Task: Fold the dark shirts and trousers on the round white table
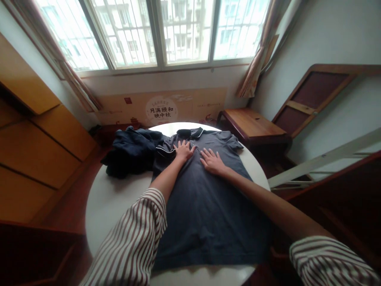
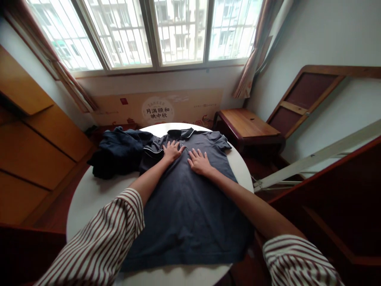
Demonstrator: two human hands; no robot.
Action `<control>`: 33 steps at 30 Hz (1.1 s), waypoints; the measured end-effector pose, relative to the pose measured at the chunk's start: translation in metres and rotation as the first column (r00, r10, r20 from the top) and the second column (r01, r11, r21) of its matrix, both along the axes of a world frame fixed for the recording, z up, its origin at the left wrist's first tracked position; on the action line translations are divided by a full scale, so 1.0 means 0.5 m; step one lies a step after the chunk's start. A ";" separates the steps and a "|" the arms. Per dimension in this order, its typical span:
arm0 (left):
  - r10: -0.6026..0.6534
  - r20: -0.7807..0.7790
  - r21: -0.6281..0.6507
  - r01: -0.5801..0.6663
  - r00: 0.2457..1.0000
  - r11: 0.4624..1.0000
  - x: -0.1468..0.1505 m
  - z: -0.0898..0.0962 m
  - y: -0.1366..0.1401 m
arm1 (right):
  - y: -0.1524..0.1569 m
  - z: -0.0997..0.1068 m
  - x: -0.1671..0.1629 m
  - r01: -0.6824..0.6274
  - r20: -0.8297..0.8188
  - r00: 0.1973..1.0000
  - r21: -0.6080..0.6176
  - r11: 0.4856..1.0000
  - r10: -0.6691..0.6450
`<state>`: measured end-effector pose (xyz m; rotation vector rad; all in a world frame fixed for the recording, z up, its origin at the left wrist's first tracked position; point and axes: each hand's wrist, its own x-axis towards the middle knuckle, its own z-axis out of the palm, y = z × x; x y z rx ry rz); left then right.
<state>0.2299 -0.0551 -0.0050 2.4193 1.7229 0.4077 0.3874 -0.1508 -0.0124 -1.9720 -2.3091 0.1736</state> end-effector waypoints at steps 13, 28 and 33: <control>-0.474 0.077 0.236 0.445 0.877 0.864 -0.226 0.024 -0.339 | -0.500 0.004 0.041 -0.292 -0.155 0.941 0.073 0.954 0.300; -0.607 -0.135 0.020 0.614 0.783 0.789 -0.393 0.038 -0.633 | -0.582 0.036 -0.150 -0.386 -0.146 0.894 0.230 0.894 0.424; -0.535 0.005 0.242 0.518 0.845 0.820 -0.396 0.034 -0.625 | -0.548 0.025 -0.158 -0.359 -0.025 0.927 0.227 0.905 0.374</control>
